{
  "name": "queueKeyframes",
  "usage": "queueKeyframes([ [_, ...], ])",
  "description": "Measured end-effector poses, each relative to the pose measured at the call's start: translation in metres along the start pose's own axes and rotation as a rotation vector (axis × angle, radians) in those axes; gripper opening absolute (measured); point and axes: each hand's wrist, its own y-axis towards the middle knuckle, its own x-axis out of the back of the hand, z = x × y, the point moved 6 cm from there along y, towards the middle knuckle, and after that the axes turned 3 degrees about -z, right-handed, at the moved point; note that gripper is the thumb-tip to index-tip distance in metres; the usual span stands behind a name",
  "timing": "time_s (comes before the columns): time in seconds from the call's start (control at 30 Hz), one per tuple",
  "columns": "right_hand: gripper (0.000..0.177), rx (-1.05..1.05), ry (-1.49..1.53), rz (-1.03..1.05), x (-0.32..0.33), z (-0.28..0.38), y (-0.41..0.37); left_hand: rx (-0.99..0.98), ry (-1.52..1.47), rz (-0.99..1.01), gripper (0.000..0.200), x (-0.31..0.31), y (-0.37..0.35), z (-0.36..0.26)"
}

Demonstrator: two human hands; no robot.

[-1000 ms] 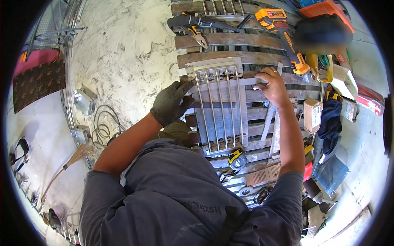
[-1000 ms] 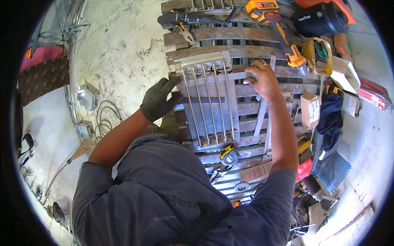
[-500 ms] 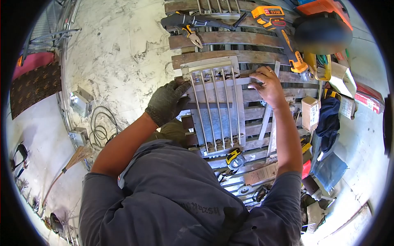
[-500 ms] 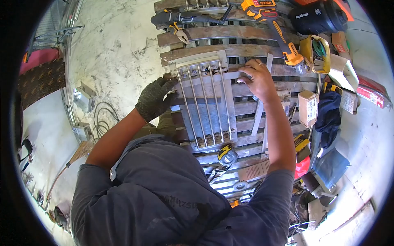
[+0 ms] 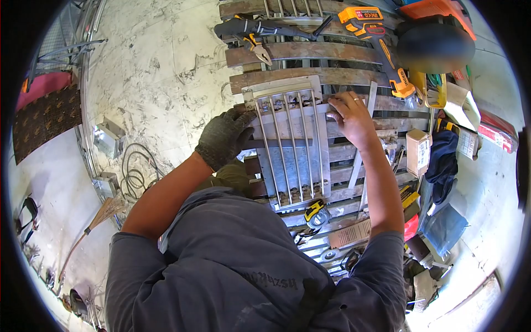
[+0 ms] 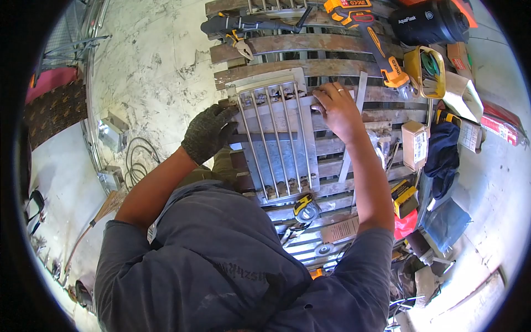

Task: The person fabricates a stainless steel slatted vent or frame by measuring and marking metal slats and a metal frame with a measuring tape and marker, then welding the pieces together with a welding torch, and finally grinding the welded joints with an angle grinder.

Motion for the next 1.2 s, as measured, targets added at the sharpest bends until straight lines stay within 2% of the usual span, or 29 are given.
queueKeyframes([
  [0.13, 0.043, 0.059, -0.133, 0.041, 0.000, 0.007, -0.001, 0.006, 0.105, 0.019, 0.043, 0.004, 0.002, -0.007],
  [0.43, 0.039, 0.015, -0.189, 0.035, -0.009, 0.013, -0.003, 0.057, 0.127, 0.081, 0.046, 0.009, 0.013, -0.010],
  [1.2, 0.045, 0.018, -0.138, -0.008, -0.007, 0.007, 0.000, 0.107, 0.096, 0.079, 0.047, 0.004, 0.019, -0.002],
])
